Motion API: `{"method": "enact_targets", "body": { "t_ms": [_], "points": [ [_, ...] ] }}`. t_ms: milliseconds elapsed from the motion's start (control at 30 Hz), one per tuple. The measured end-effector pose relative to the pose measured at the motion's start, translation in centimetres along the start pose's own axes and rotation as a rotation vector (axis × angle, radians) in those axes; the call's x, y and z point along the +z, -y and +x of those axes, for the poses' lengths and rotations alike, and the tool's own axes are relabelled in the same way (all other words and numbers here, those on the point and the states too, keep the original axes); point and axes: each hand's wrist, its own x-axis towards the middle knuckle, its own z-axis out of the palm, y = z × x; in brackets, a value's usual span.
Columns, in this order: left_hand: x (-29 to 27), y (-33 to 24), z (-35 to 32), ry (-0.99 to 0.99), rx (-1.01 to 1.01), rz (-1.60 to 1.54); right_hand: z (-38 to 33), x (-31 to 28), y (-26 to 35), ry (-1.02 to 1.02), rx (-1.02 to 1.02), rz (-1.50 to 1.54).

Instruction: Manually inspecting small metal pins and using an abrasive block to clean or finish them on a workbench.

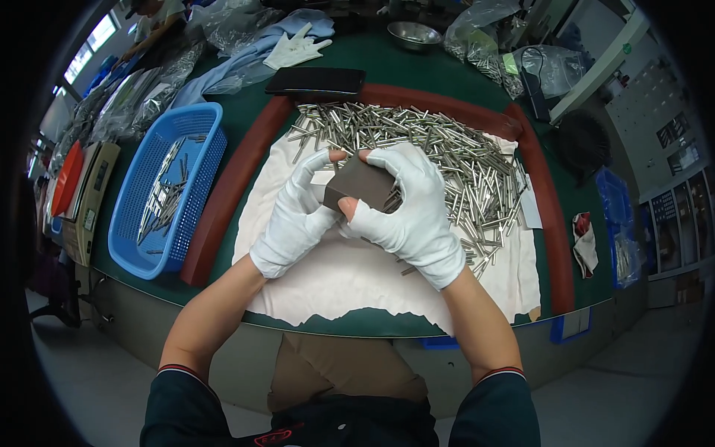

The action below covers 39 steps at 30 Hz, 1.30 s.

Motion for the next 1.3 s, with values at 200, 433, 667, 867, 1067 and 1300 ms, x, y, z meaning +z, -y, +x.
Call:
{"method": "enact_targets", "body": {
  "t_ms": [200, 433, 667, 867, 1067, 1300],
  "points": [
    [-0.1, 0.2, 0.0, 0.013, 0.061, 0.059, 0.1, -0.2, 0.4, 0.025, 0.065, 0.042],
    [-0.2, -0.6, 0.3, 0.051, -0.145, -0.183, 0.2, -1.0, -0.7, -0.140, 0.160, -0.180],
    [0.0, -0.9, 0.4, 0.004, -0.144, -0.180, -0.5, 0.7, -0.3, -0.162, 0.209, -0.030],
    [-0.1, 0.2, 0.2, -0.015, -0.017, 0.123, -0.9, 1.9, 0.3, -0.179, 0.145, -0.115],
    [0.9, -0.1, -0.2, -0.125, -0.013, 0.105, -1.1, 2.0, 0.5, -0.192, 0.095, -0.099],
    [0.7, 0.6, -0.4, -0.121, 0.063, 0.106, -1.0, 2.3, 0.6, -0.186, 0.030, -0.109]
  ]
}}
